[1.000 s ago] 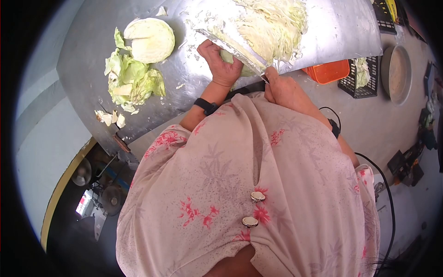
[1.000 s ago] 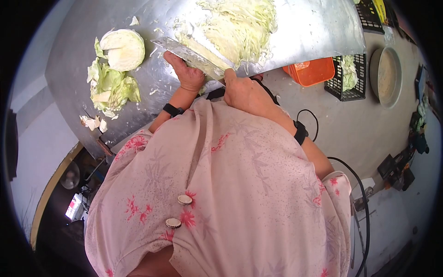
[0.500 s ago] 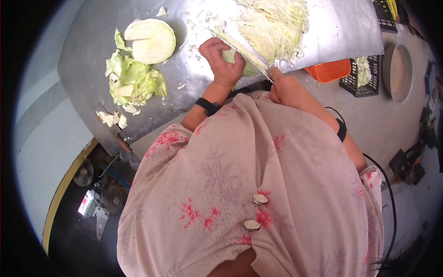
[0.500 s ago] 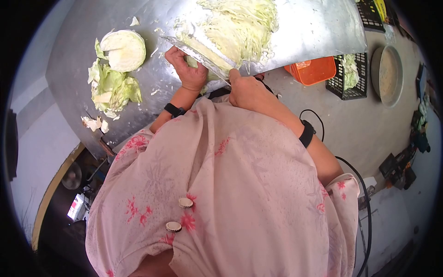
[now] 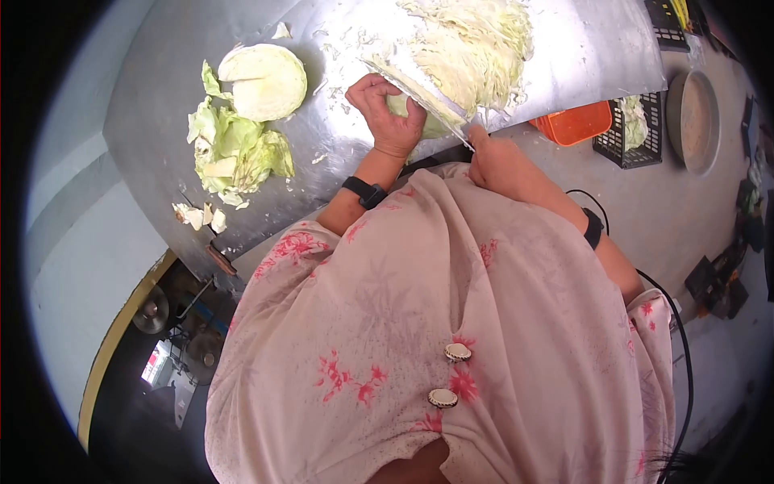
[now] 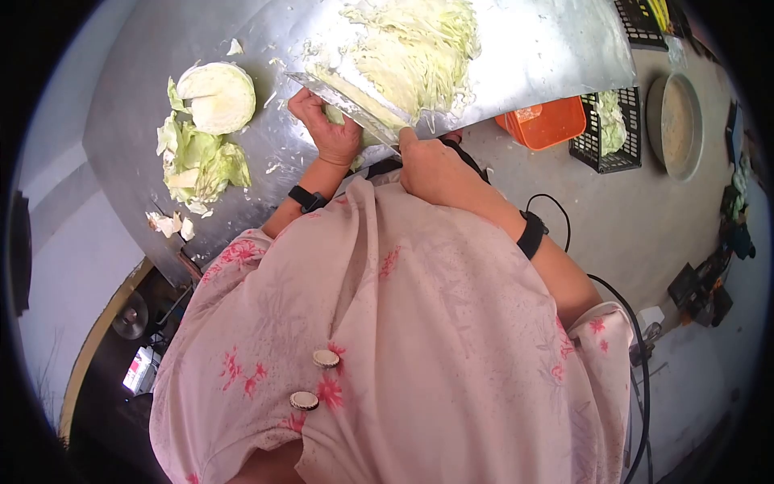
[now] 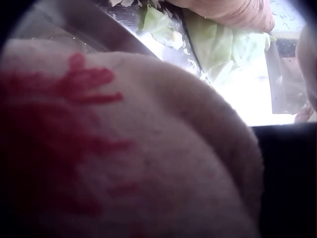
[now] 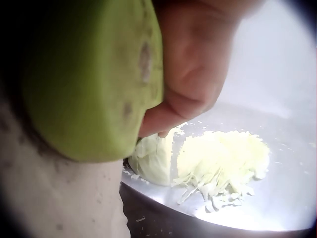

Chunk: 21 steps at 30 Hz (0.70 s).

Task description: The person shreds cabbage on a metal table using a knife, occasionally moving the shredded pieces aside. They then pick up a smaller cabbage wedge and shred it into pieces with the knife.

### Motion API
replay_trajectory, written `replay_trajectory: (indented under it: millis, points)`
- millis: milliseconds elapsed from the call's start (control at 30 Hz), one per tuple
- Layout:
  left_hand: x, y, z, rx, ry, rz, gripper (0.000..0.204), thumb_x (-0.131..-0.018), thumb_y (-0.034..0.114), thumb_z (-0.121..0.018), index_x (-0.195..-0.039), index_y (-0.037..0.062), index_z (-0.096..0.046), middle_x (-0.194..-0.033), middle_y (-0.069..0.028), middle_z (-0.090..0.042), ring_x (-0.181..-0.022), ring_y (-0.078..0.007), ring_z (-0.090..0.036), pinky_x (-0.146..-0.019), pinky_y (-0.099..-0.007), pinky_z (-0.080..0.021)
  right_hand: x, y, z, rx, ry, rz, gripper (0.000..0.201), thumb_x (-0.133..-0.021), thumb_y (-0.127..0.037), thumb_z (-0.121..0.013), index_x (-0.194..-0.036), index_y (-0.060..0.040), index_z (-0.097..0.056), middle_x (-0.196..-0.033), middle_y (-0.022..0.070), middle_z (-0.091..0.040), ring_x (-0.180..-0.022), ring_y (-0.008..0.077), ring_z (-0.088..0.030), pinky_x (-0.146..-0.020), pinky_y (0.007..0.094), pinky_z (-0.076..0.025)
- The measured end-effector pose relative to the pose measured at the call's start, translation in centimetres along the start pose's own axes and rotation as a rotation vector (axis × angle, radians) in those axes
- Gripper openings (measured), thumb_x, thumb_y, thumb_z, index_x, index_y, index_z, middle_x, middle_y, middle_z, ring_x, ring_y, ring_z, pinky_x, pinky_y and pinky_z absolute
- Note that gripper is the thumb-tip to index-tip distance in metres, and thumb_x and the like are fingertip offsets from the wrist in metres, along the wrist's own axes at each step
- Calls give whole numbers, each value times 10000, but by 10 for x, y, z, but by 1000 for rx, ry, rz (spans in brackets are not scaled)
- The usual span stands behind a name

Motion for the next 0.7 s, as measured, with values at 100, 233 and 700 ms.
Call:
replay_trajectory:
  millis: [100,233,700]
  points:
    - [0,2,1,-26,-4,-13,321,-754,265,-669,-902,58,-473,-1044,-178,-443,-1007,-320,-392,-912,-453,-316,-7,-9,2,-23,37,80,180,-829,-33,-511,-970,66,-459,-795,355,-619,-803,501,-630,-719,540,-501]
    - [2,0,0,1,-4,-10,327,-760,287,-667,-903,63,-477,-1046,-177,-447,-1006,-319,-392,-912,-452,-314,-8,-11,3,10,54,73,185,-826,-27,-524,-970,70,-459,-797,355,-616,-796,501,-628,-720,541,-498]
    - [-1,-1,-1,5,-17,0,314,-777,297,-659,-891,70,-476,-1041,-168,-451,-1008,-321,-393,-905,-457,-307,-17,-9,0,67,22,32,192,-816,-22,-553,-954,79,-466,-775,336,-622,-772,489,-635,-704,523,-510]
Point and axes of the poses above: each hand's wrist, its own x-axis away from the middle knuckle, its own z-axis out of the back of the hand, y = z × x, the point moved 6 cm from there along -x, towards the middle knuckle
